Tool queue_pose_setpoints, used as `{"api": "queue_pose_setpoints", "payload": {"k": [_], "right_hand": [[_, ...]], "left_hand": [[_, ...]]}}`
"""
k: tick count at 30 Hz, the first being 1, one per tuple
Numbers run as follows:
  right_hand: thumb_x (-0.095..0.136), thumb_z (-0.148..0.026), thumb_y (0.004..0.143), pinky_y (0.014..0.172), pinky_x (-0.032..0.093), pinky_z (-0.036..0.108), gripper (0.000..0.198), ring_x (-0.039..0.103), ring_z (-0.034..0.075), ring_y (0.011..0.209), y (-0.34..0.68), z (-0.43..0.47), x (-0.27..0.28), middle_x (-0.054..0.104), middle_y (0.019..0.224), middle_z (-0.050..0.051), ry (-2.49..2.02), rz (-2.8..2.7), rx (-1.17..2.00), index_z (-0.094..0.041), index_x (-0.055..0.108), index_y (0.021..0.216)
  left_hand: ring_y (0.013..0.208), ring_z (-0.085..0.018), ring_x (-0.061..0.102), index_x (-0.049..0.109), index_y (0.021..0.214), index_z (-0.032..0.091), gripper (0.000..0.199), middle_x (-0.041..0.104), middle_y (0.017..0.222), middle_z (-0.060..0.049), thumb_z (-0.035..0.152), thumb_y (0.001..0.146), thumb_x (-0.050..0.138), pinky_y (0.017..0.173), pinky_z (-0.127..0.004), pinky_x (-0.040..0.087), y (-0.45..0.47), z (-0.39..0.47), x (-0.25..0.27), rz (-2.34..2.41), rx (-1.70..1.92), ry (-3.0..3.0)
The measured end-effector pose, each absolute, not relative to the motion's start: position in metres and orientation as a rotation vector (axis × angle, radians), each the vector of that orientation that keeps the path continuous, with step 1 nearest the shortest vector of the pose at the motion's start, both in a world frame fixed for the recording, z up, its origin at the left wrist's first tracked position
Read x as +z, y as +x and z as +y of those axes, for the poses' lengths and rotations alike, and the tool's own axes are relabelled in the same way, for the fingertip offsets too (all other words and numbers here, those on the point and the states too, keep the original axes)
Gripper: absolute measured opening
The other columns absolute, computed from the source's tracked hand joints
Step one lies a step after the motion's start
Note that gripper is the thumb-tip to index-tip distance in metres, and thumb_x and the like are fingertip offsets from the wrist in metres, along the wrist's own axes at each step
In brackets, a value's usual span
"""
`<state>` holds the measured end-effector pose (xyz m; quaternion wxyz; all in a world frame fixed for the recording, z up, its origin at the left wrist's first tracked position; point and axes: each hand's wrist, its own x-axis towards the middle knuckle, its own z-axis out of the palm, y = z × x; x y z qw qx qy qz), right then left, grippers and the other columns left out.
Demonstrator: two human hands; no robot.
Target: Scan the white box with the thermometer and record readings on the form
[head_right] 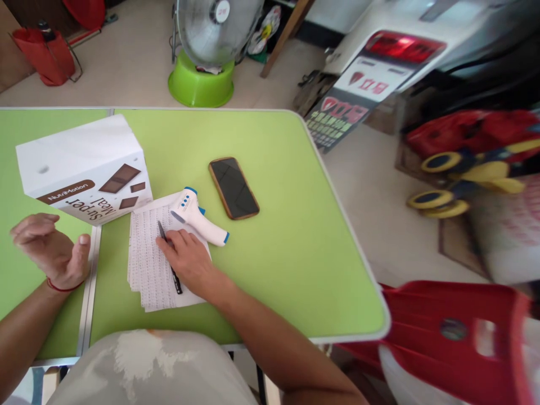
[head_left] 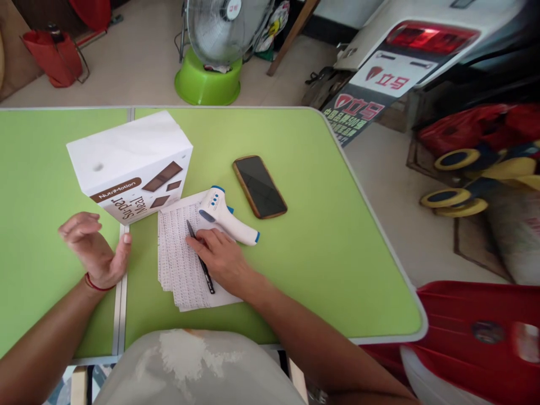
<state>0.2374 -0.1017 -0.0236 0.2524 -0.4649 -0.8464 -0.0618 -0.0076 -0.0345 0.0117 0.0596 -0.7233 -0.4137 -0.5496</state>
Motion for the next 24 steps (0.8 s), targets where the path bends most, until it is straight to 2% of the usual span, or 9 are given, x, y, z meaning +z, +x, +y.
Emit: {"api": "queue_pose_setpoints", "payload": {"k": [2, 5, 7, 8, 9, 11, 15, 21, 24], "right_hand": [[0.038, -0.007, 0.093, 0.066, 0.048, 0.034, 0.032, 0.054, 0.02, 0.078, 0.239, -0.102, -0.02, 0.063, 0.092, 0.01, -1.256, -2.332, -0.168, -0.018, 0.064, 0.108], [0.044, -0.006, 0.089, 0.072, 0.048, 0.035, 0.032, 0.055, 0.021, 0.083, 0.245, -0.101, -0.013, 0.06, 0.094, 0.01, -1.271, -2.231, -0.192, -0.019, 0.06, 0.113], [0.048, -0.009, 0.087, 0.077, 0.049, 0.039, 0.035, 0.055, 0.026, 0.093, 0.251, -0.099, -0.01, 0.059, 0.104, 0.015, -1.416, -2.104, -0.251, -0.017, 0.056, 0.121], [0.05, -0.013, 0.087, 0.078, 0.048, 0.043, 0.037, 0.054, 0.029, 0.097, 0.254, -0.098, -0.009, 0.057, 0.109, 0.018, -1.527, -2.049, -0.273, -0.015, 0.054, 0.124], [0.052, -0.018, 0.087, 0.079, 0.048, 0.046, 0.04, 0.053, 0.032, 0.101, 0.258, -0.097, -0.01, 0.056, 0.113, 0.021, -1.648, -2.012, -0.277, -0.011, 0.052, 0.126], [0.052, -0.026, 0.087, 0.08, 0.047, 0.049, 0.045, 0.052, 0.035, 0.101, 0.263, -0.094, -0.014, 0.055, 0.115, 0.025, -1.851, -1.996, -0.218, -0.006, 0.051, 0.128], [0.048, -0.028, 0.089, 0.082, 0.049, 0.046, 0.044, 0.055, 0.031, 0.093, 0.268, -0.09, -0.027, 0.06, 0.107, 0.022, -1.987, -2.015, -0.067, -0.004, 0.052, 0.126], [0.054, -0.026, 0.081, 0.083, 0.052, 0.046, 0.049, 0.058, 0.03, 0.098, 0.264, -0.09, -0.02, 0.061, 0.105, 0.017, -1.822, -1.742, 0.029, -0.012, 0.05, 0.128], [0.06, -0.029, 0.077, 0.072, 0.054, 0.037, 0.047, 0.061, 0.023, 0.085, 0.254, -0.102, -0.006, 0.062, 0.1, 0.01, -1.578, -1.564, 0.406, -0.019, 0.051, 0.122]], "left_hand": [[0.114, -0.028, 0.048, 0.034, 0.131, 0.03, 0.049, 0.042, 0.121, -0.011, 0.047, 0.09, 0.055, 0.087, -0.052, 0.051, -0.007, -0.031, 0.009, -1.458, -1.647, -2.196], [0.138, -0.029, 0.034, 0.006, 0.147, 0.03, 0.071, 0.027, 0.146, -0.015, 0.05, 0.095, 0.049, 0.107, -0.053, 0.042, -0.007, -0.026, 0.006, -1.64, -1.529, -2.43], [0.141, -0.028, 0.033, -0.009, 0.149, 0.031, 0.08, 0.024, 0.151, -0.016, 0.05, 0.097, 0.048, 0.11, -0.051, 0.041, -0.008, -0.022, 0.003, -1.636, -1.543, -2.591], [0.139, -0.027, 0.038, -0.012, 0.149, 0.031, 0.082, 0.028, 0.15, -0.016, 0.049, 0.097, 0.049, 0.109, -0.049, 0.042, -0.008, -0.02, 0.002, -1.634, -1.592, -2.652], [0.134, -0.027, 0.044, -0.011, 0.149, 0.031, 0.085, 0.035, 0.147, -0.016, 0.05, 0.095, 0.052, 0.107, -0.049, 0.044, -0.008, -0.018, 0.001, -1.634, -1.666, -2.694], [0.125, -0.027, 0.053, 0.001, 0.15, 0.028, 0.089, 0.047, 0.136, -0.015, 0.052, 0.089, 0.062, 0.106, -0.049, 0.046, -0.008, -0.013, -0.002, -1.618, -1.873, -2.716], [0.123, -0.031, 0.053, 0.028, 0.144, 0.026, 0.094, 0.052, 0.13, -0.013, 0.05, 0.07, 0.082, 0.105, -0.048, 0.046, -0.007, -0.009, -0.005, -1.597, -2.219, -2.621], [0.107, -0.024, 0.062, 0.033, 0.141, 0.028, 0.091, 0.059, 0.115, -0.007, 0.041, 0.068, 0.086, 0.092, -0.041, 0.054, -0.01, -0.015, -0.01, -1.716, -2.4, -2.465], [0.099, -0.021, 0.064, 0.035, 0.139, 0.026, 0.082, 0.062, 0.107, -0.006, 0.039, 0.074, 0.082, 0.087, -0.039, 0.055, -0.011, -0.021, -0.012, -1.757, -2.446, -2.427]]}}
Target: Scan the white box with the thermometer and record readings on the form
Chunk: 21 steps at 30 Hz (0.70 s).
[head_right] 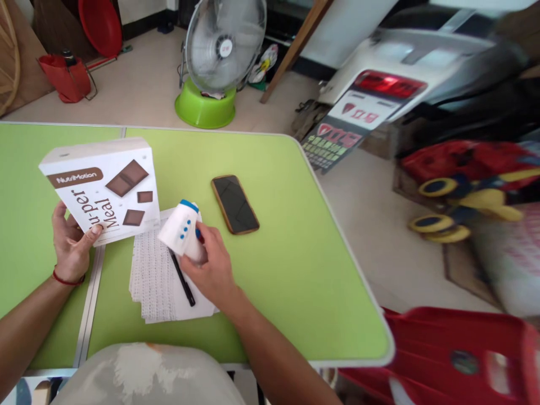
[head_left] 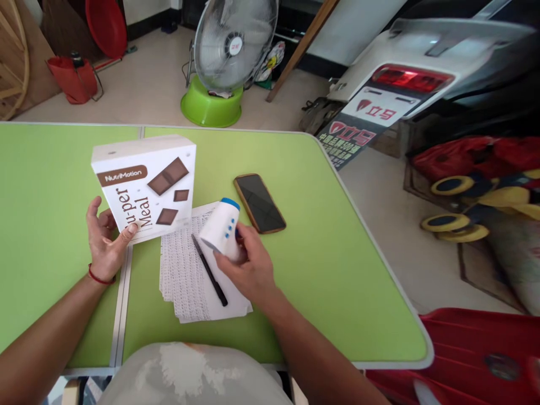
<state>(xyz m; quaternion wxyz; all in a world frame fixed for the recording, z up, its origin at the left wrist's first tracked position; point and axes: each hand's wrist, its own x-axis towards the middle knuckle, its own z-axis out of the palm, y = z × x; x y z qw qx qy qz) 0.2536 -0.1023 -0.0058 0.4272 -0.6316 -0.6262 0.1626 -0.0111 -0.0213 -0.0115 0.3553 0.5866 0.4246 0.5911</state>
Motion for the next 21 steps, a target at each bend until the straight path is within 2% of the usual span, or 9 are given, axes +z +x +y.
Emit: {"api": "queue_pose_setpoints", "payload": {"k": [2, 4, 7, 14, 21], "right_hand": [[0.061, -0.03, 0.076, 0.059, 0.051, 0.03, 0.032, 0.058, 0.018, 0.068, 0.244, -0.114, 0.001, 0.062, 0.082, 0.004, -1.378, -1.463, 0.762, -0.021, 0.056, 0.106], [0.061, -0.034, 0.076, 0.055, 0.048, 0.028, 0.019, 0.054, 0.016, 0.061, 0.234, -0.123, 0.003, 0.058, 0.07, 0.002, -1.197, -1.431, 1.076, -0.021, 0.057, 0.089], [0.061, -0.033, 0.075, 0.053, 0.043, 0.026, 0.014, 0.046, 0.013, 0.056, 0.222, -0.129, 0.001, 0.052, 0.064, -0.001, -1.068, -1.358, 1.307, -0.021, 0.054, 0.077], [0.062, -0.03, 0.076, 0.059, 0.042, 0.025, 0.013, 0.042, 0.012, 0.061, 0.211, -0.12, -0.001, 0.051, 0.07, -0.002, -1.027, -1.322, 1.359, -0.021, 0.054, 0.078], [0.066, -0.039, 0.077, 0.06, 0.043, 0.026, 0.022, 0.045, 0.012, 0.062, 0.209, -0.12, -0.001, 0.054, 0.072, -0.001, -1.028, -1.244, 1.415, -0.02, 0.057, 0.081]], "left_hand": [[0.096, -0.02, 0.065, 0.035, 0.139, 0.024, 0.078, 0.063, 0.105, -0.006, 0.04, 0.076, 0.08, 0.084, -0.037, 0.056, -0.01, -0.027, -0.011, 1.069, 1.49, 1.512], [0.096, -0.021, 0.065, 0.034, 0.139, 0.023, 0.077, 0.063, 0.106, -0.007, 0.039, 0.078, 0.078, 0.082, -0.036, 0.056, -0.007, -0.033, -0.01, 1.048, 1.427, 1.506], [0.094, -0.021, 0.066, 0.035, 0.138, 0.022, 0.073, 0.063, 0.108, -0.009, 0.04, 0.08, 0.076, 0.078, -0.035, 0.056, -0.003, -0.038, -0.008, 1.064, 1.333, 1.483], [0.09, -0.02, 0.065, 0.038, 0.133, 0.02, 0.066, 0.065, 0.103, -0.008, 0.042, 0.082, 0.073, 0.076, -0.033, 0.054, -0.002, -0.038, -0.007, 1.087, 1.262, 1.462], [0.092, -0.021, 0.065, 0.037, 0.133, 0.02, 0.067, 0.064, 0.104, -0.009, 0.044, 0.082, 0.072, 0.077, -0.035, 0.055, -0.001, -0.039, -0.005, 1.079, 1.245, 1.488]]}}
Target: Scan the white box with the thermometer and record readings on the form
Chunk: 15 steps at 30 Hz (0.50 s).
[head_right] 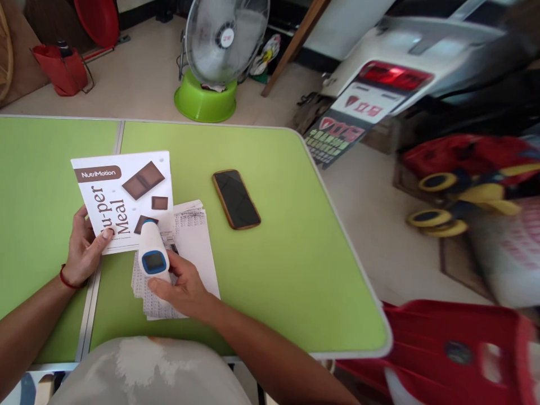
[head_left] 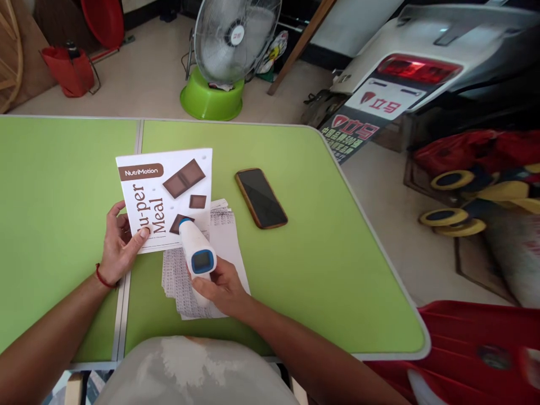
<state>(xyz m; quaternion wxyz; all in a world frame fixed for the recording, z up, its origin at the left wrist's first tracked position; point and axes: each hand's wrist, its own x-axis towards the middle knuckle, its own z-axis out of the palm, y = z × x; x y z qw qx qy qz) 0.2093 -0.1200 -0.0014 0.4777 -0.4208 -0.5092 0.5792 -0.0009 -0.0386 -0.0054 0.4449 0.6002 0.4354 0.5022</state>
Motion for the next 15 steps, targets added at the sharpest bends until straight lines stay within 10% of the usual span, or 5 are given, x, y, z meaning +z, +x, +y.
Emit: {"api": "queue_pose_setpoints", "payload": {"k": [15], "right_hand": [[0.065, -0.036, 0.077, 0.062, 0.044, 0.026, 0.019, 0.046, 0.013, 0.063, 0.2102, -0.1184, 0.0022, 0.056, 0.072, -0.001, -1.04, -1.266, 1.402, -0.02, 0.056, 0.082]], "left_hand": [[0.095, -0.023, 0.065, 0.036, 0.133, 0.02, 0.066, 0.063, 0.108, -0.01, 0.044, 0.083, 0.072, 0.079, -0.038, 0.056, -0.0011, -0.0382, -0.0046, 1.064, 1.236, 1.522]]}}
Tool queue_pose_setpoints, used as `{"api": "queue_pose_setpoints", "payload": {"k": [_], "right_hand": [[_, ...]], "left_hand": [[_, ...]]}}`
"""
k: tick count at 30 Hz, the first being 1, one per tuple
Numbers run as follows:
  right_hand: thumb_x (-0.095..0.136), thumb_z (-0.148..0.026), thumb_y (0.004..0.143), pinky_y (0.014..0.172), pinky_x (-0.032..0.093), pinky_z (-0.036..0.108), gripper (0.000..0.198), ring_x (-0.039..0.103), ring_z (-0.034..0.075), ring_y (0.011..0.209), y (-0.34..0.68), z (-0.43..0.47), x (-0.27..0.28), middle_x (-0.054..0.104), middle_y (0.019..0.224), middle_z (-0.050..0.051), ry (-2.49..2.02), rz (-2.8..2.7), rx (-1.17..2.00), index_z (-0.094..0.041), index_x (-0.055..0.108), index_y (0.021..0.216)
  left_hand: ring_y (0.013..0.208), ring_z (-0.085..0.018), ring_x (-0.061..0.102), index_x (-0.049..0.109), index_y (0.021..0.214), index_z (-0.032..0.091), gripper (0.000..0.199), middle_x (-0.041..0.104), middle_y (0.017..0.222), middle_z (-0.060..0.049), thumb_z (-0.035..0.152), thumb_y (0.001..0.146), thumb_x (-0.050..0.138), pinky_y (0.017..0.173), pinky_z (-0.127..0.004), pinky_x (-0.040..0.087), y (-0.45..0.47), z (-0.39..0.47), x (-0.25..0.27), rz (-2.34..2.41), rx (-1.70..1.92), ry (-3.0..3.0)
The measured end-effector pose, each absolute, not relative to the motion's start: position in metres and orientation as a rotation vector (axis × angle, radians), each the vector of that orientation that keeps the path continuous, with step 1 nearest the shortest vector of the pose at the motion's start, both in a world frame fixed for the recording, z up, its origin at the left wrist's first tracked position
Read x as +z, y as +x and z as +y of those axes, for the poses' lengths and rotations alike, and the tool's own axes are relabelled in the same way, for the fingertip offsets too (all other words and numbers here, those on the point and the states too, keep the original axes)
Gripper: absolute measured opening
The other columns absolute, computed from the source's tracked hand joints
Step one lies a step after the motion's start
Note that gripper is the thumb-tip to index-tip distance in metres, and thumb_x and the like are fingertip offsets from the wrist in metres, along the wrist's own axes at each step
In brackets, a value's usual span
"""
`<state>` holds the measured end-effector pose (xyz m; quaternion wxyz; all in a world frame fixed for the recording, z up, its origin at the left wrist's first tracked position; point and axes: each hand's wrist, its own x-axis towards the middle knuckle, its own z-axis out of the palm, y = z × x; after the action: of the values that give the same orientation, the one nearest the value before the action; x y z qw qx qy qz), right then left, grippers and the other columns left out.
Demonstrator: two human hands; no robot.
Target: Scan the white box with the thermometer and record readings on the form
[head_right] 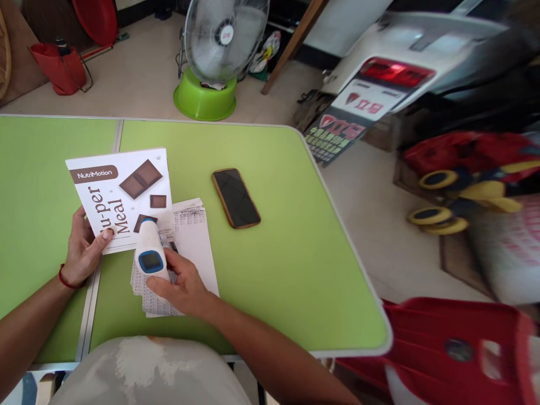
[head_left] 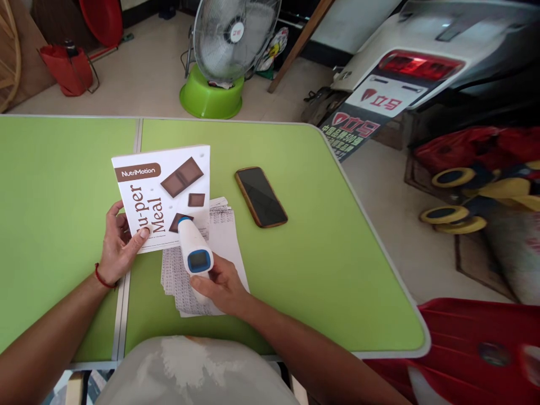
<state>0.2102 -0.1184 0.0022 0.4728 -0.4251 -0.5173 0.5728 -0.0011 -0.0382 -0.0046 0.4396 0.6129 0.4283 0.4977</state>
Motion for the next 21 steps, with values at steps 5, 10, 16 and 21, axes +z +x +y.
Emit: {"api": "queue_pose_setpoints", "payload": {"k": [5, 10, 16, 21], "right_hand": [[0.064, -0.04, 0.077, 0.061, 0.043, 0.027, 0.021, 0.045, 0.013, 0.063, 0.2105, -0.1185, 0.0028, 0.054, 0.071, 0.0, -1.057, -1.268, 1.417, -0.021, 0.057, 0.081], [0.065, -0.043, 0.076, 0.06, 0.042, 0.027, 0.025, 0.044, 0.012, 0.061, 0.2106, -0.1184, 0.0049, 0.053, 0.07, -0.001, -1.053, -1.246, 1.44, -0.02, 0.057, 0.08], [0.064, -0.041, 0.079, 0.061, 0.042, 0.026, 0.023, 0.045, 0.012, 0.063, 0.2109, -0.1194, 0.005, 0.054, 0.073, 0.0, -1.019, -1.231, 1.451, -0.02, 0.057, 0.084], [0.064, -0.045, 0.077, 0.058, 0.042, 0.025, 0.027, 0.044, 0.012, 0.061, 0.2106, -0.1195, 0.0041, 0.054, 0.071, -0.001, -1.052, -1.244, 1.444, -0.02, 0.056, 0.081]], "left_hand": [[0.095, -0.023, 0.066, 0.037, 0.132, 0.021, 0.065, 0.063, 0.107, -0.01, 0.043, 0.082, 0.072, 0.079, -0.038, 0.056, -0.0009, -0.0383, -0.0032, 1.057, 1.239, 1.515], [0.095, -0.023, 0.066, 0.036, 0.133, 0.021, 0.066, 0.063, 0.109, -0.01, 0.043, 0.083, 0.072, 0.079, -0.038, 0.056, -0.0014, -0.0382, -0.0038, 1.067, 1.232, 1.521], [0.095, -0.023, 0.066, 0.036, 0.134, 0.02, 0.066, 0.063, 0.11, -0.011, 0.043, 0.083, 0.072, 0.079, -0.038, 0.057, -0.0026, -0.0379, -0.0046, 1.056, 1.227, 1.535], [0.099, -0.024, 0.066, 0.036, 0.134, 0.021, 0.066, 0.063, 0.114, -0.012, 0.042, 0.083, 0.072, 0.082, -0.04, 0.057, -0.0029, -0.038, -0.0052, 1.049, 1.222, 1.523]]}}
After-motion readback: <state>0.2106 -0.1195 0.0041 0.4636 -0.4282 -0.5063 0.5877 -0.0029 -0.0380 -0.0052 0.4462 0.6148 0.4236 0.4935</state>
